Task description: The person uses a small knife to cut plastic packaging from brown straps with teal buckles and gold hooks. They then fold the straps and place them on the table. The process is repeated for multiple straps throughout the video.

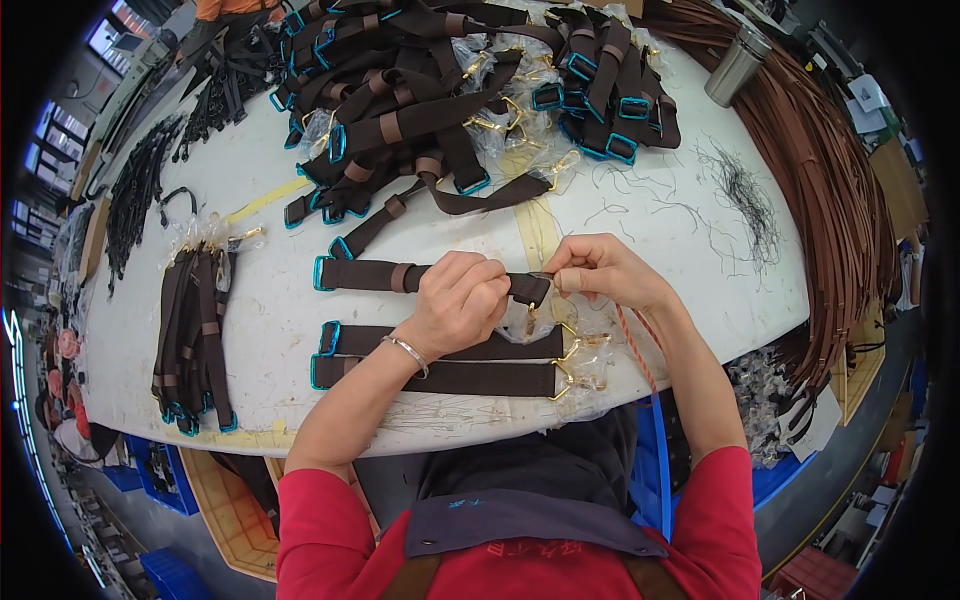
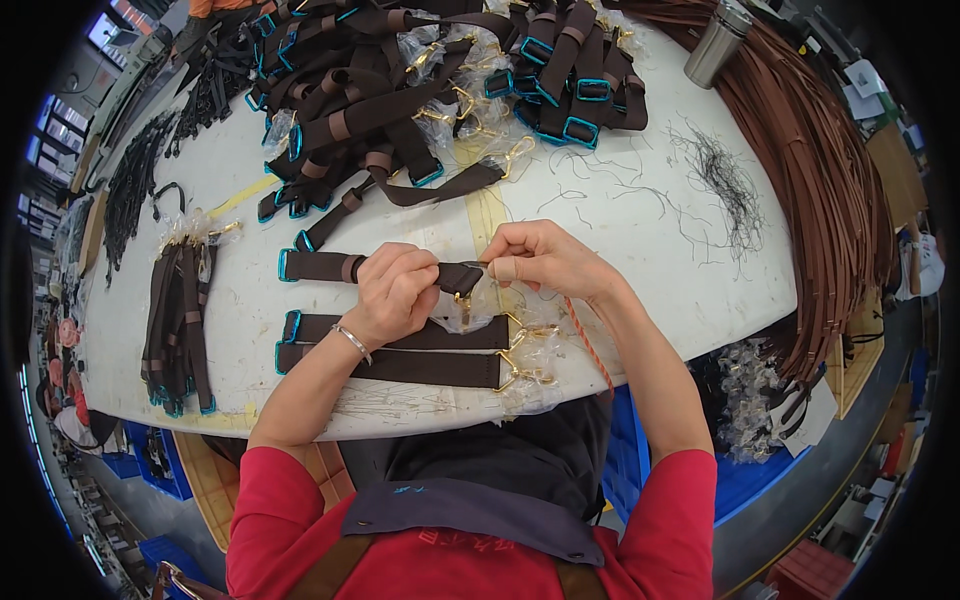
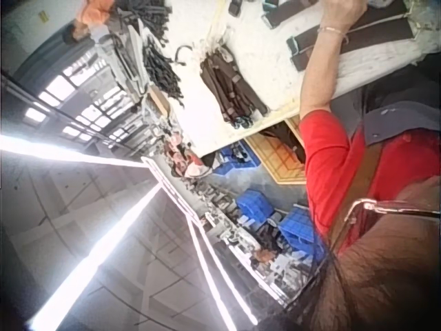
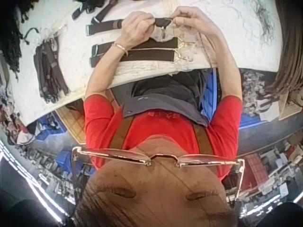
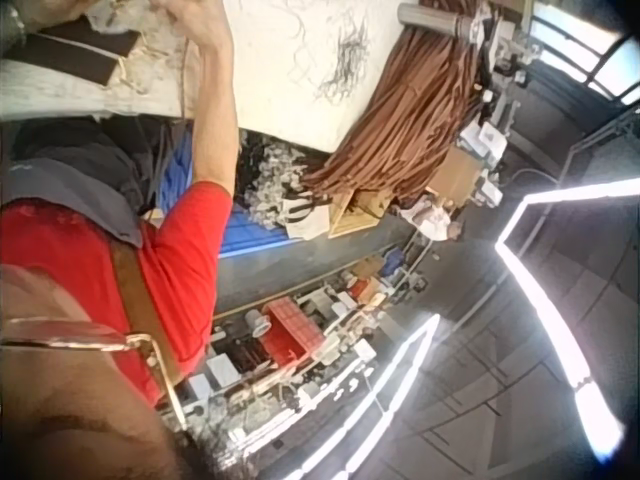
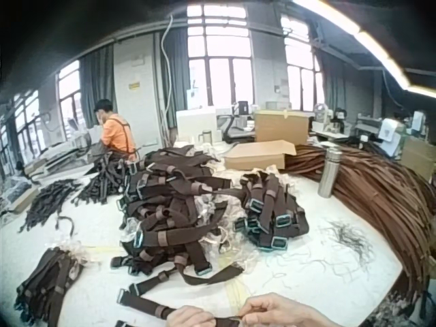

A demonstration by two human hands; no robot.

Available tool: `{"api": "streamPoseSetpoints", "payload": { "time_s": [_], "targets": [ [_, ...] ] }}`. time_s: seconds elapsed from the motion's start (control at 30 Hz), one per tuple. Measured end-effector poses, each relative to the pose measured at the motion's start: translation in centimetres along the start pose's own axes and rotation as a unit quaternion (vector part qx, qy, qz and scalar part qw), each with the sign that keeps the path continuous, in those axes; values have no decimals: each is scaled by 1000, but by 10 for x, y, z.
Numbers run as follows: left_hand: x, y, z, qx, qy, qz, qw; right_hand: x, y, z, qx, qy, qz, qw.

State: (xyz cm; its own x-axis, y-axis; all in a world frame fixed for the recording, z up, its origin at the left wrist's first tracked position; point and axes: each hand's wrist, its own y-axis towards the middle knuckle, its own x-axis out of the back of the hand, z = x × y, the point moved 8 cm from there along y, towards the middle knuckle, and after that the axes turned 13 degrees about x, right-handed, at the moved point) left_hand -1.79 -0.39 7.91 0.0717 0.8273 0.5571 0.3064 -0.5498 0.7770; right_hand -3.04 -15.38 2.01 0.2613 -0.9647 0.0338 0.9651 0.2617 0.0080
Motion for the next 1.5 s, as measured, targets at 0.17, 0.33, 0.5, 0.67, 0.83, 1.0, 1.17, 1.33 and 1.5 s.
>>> {"api": "streamPoseSetpoints", "payload": {
  "time_s": [0.17, 0.33, 0.5, 0.67, 0.83, 1.0, 1.17, 1.33, 1.5],
  "targets": [
    [0, -1, 0, 1, -7, 9, 1000, 2, -1, 2, -14, 0, 2, 1000],
    [0, -2, -1, -1, -16, 15, 1000, 3, 4, 2, -16, -7, 52, 999],
    [1, -1, -1, 0, -14, 7, 1000, 0, 7, -1, -12, 3, 51, 999],
    [3, 0, 0, 5, -15, -2, 1000, -4, 7, -4, 11, 45, 39, 998],
    [3, 0, 2, 5, -20, -5, 1000, 4, 4, -7, 21, 91, -36, 995],
    [2, 0, 3, 19, -15, 5, 1000, 8, -5, 17, 158, -80, -90, 980],
    [2, 3, 7, 30, -16, -6, 999, -36, -8, 38, 126, -253, -152, 947],
    [-1, 5, 11, 65, -13, 55, 996, -41, -6, 44, 164, -213, -101, 958],
    [6, 4, 0, 5, -11, 54, 998, -35, -14, 36, 99, -26, -57, 993]
  ]
}}
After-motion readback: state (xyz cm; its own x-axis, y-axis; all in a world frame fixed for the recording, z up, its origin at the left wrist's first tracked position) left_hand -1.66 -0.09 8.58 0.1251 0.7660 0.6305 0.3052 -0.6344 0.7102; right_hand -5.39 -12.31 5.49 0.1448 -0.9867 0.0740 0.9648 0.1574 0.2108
